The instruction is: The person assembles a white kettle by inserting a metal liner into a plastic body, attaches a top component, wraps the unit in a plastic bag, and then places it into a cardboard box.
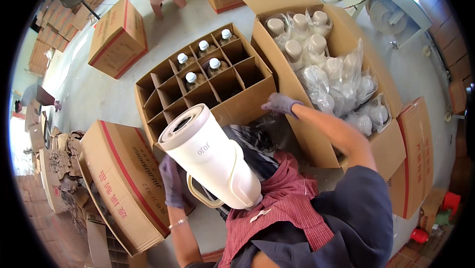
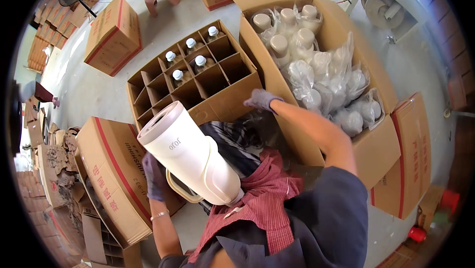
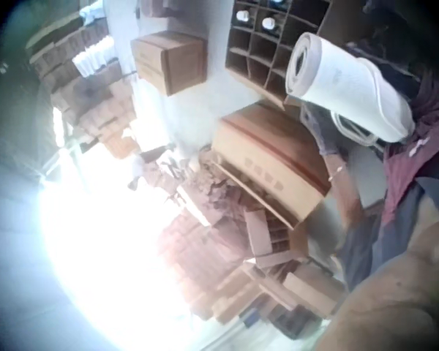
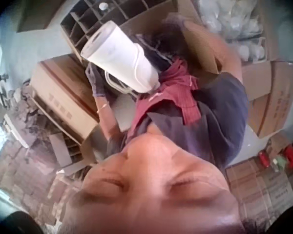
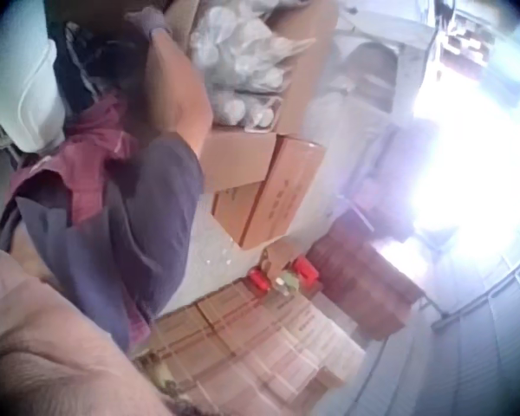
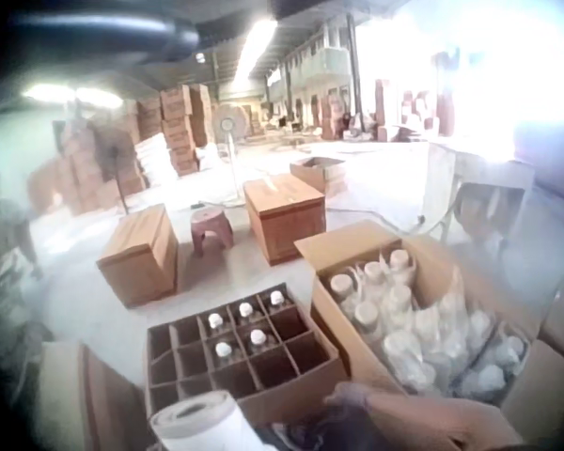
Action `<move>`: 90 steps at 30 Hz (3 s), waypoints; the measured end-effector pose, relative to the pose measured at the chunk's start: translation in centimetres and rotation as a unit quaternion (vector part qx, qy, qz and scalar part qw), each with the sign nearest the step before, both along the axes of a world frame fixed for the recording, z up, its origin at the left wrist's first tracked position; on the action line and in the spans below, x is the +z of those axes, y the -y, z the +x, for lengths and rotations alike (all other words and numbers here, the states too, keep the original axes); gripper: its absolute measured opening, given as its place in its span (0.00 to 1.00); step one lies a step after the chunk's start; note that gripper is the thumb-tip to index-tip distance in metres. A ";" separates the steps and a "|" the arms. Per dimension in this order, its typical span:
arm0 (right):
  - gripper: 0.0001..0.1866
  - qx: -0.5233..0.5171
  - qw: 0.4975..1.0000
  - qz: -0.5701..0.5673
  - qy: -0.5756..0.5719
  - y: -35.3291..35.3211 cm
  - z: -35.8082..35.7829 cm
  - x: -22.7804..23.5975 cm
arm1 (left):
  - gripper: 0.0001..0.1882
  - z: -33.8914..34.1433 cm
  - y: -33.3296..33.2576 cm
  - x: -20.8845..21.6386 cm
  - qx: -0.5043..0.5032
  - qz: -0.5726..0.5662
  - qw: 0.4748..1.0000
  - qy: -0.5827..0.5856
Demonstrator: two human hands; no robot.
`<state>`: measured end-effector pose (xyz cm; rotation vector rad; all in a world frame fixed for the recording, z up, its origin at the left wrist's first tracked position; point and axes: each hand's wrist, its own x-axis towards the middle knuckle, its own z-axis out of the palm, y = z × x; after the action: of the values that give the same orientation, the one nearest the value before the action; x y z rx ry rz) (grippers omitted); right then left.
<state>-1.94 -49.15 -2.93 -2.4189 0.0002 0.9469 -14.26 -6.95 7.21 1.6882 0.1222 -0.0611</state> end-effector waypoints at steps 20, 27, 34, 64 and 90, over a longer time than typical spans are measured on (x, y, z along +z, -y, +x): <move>0.10 -0.443 0.644 0.623 -0.023 -3.6 -11.4 -7.2 | 0.39 15.5 13.6 -7.2 -0.470 0.117 0.868 -0.106; 0.12 -0.422 0.473 0.771 -0.061 -4.8 -8.7 3.8 | 0.36 15.2 16.7 -7.8 -0.493 0.086 0.864 -0.058; 0.14 -0.223 0.755 0.599 0.150 -4.6 -3.7 11.3 | 0.11 18.3 11.2 -8.9 -0.229 -0.075 0.964 0.116; 0.12 0.200 0.762 0.256 0.560 -6.2 -25.9 4.8 | 0.20 -10.3 9.1 -2.7 -0.020 0.038 0.999 0.022; 0.10 -0.151 0.589 -0.267 0.748 22.3 -1.2 21.5 | 0.09 16.8 57.3 -10.6 -0.248 0.029 0.888 0.386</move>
<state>-3.09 -71.41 18.56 -2.7583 0.0916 -1.6141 2.58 -64.27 -3.43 1.6502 -0.9162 0.2381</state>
